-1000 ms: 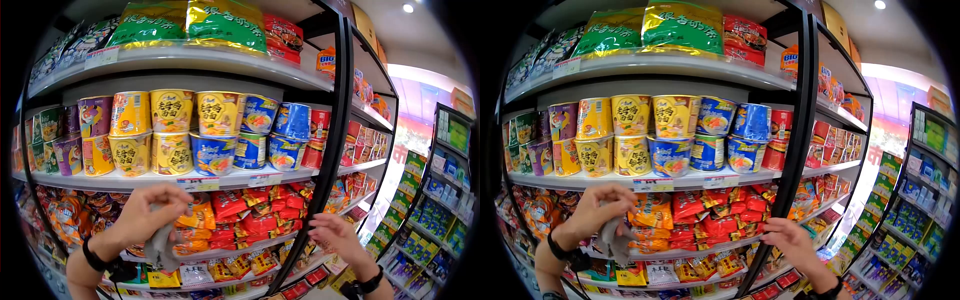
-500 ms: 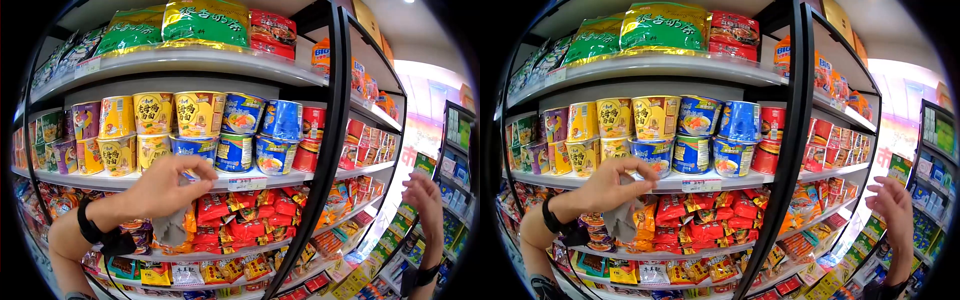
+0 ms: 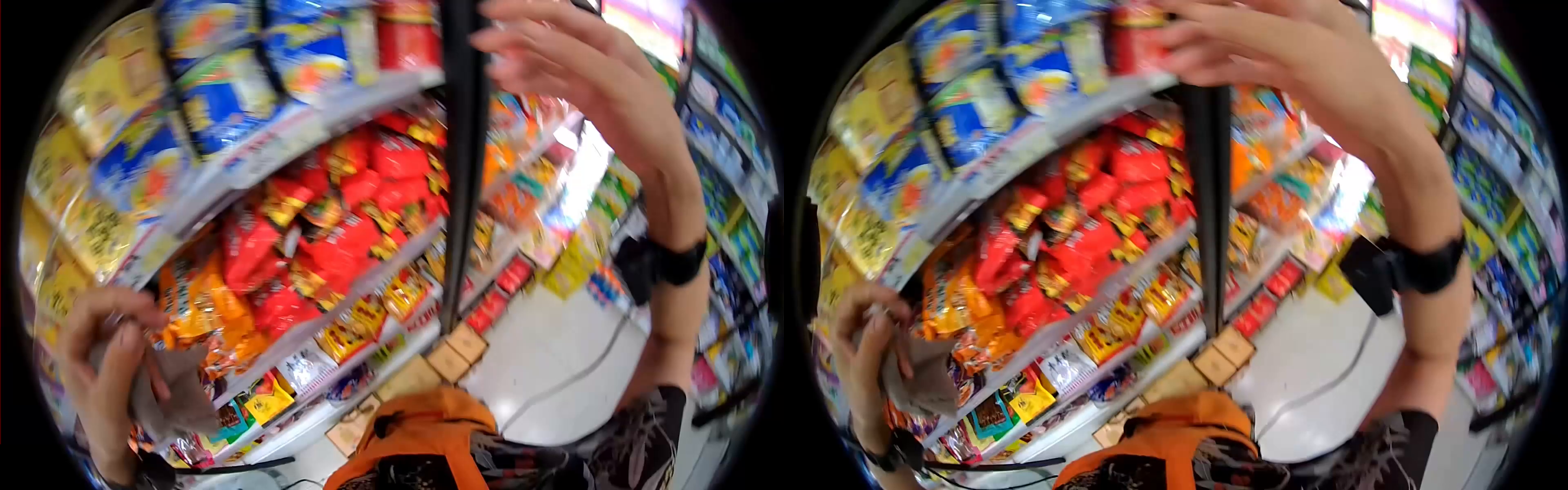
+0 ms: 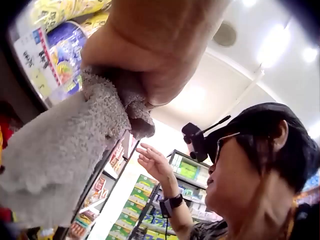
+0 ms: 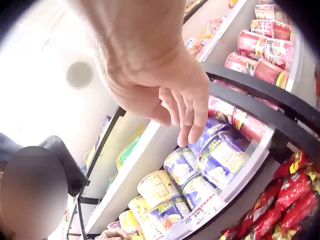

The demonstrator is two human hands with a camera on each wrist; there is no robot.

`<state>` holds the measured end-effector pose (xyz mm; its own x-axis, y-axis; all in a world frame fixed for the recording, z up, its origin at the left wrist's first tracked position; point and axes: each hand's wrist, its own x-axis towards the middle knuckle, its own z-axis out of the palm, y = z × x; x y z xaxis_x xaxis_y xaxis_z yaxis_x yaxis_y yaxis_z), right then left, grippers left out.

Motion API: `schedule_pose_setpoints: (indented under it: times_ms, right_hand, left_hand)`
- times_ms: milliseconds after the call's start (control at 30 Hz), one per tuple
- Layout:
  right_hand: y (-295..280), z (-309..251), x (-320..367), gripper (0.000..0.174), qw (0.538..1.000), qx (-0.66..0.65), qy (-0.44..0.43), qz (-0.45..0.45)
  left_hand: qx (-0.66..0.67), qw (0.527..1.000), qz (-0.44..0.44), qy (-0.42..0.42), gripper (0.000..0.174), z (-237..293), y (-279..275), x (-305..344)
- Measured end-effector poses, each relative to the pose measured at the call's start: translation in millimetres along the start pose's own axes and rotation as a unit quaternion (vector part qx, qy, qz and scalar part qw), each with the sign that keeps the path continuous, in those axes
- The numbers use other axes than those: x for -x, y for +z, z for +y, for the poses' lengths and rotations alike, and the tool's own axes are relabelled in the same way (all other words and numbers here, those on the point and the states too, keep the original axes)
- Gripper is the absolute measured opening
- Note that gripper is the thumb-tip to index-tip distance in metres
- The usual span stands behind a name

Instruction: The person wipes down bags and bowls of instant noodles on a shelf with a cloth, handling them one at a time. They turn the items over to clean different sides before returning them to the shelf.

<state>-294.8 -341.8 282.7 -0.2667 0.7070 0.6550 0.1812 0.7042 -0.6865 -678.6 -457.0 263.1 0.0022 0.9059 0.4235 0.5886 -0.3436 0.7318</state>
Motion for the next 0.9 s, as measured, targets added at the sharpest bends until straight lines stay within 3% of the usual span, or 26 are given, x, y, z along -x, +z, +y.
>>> schedule_pose_setpoints:
  times_ms: [100, 167, 300, 333, 367, 433, 500, 567, 600, 700, 733, 767, 833, 900]
  right_hand:
    - [20.1, 31.8, 19.6, 0.035, 0.997, -0.06, 0.007, -0.042]
    - [33.1, 47.4, 36.1, 0.032, 0.992, -0.085, 0.058, -0.07]
    - [34.6, 60.8, 62.0, 0.034, 0.966, -0.196, 0.142, -0.096]
    - [33.2, 62.9, 67.1, 0.036, 0.957, -0.181, 0.184, -0.13]
    - [39.0, 67.7, 78.4, 0.039, 0.935, -0.25, 0.208, -0.138]
    - [46.7, 68.1, 92.6, 0.046, 0.928, -0.237, 0.185, -0.22]
    - [55.1, 60.7, 101.6, 0.055, 0.91, -0.257, 0.174, -0.276]
    - [62.6, 45.7, 107.5, 0.062, 0.887, -0.292, 0.187, -0.305]
    - [68.4, 45.9, 112.5, 0.067, 0.875, -0.327, 0.189, -0.303]
    - [74.3, 46.1, 126.4, 0.07, 0.899, -0.29, 0.11, -0.309]
    - [75.0, 45.7, 131.5, 0.071, 0.909, -0.255, 0.126, -0.306]
    - [78.3, 44.7, 137.5, 0.064, 0.904, -0.227, 0.198, -0.304]
    - [94.1, 58.8, 144.1, 0.043, 0.903, -0.245, 0.194, -0.296]
    - [111.0, 68.2, 152.0, 0.032, 0.896, -0.244, 0.175, -0.326]
  left_hand:
    - [0.051, 0.996, -0.065, -0.027, 0.022, -18.3, 18.5, 20.1]
    - [0.016, 0.995, -0.083, -0.046, 0.032, -26.4, 23.3, 32.5]
    - [0.08, 0.988, -0.08, -0.108, 0.02, 15.7, 36.0, 37.4]
    - [0.079, 0.989, -0.077, -0.102, 0.019, 22.6, 38.4, 35.8]
    - [0.078, 0.99, -0.074, -0.093, 0.018, 23.8, 44.4, 34.2]
    - [0.139, 0.985, -0.092, -0.039, 0.021, 21.1, 61.7, 27.3]
    - [0.245, 0.96, -0.124, -0.049, 0.024, 37.1, 81.2, 21.3]
    - [0.32, 0.937, -0.128, -0.062, 0.026, 43.5, 106.6, 19.5]
    - [0.35, 0.927, -0.134, -0.027, 0.026, 40.6, 120.6, 19.2]
    - [0.348, 0.93, -0.105, 0.049, 0.026, 28.7, 159.8, 30.9]
    - [0.363, 0.926, -0.098, 0.044, 0.025, 24.8, 169.6, 39.9]
    - [0.378, 0.921, -0.081, 0.038, 0.025, 17.8, 174.1, 52.2]
    - [0.419, 0.906, -0.06, -0.015, 0.023, -0.2, 179.9, 74.6]
    - [0.462, 0.882, 0.006, -0.089, 0.022, -18.0, 177.9, 106.8]
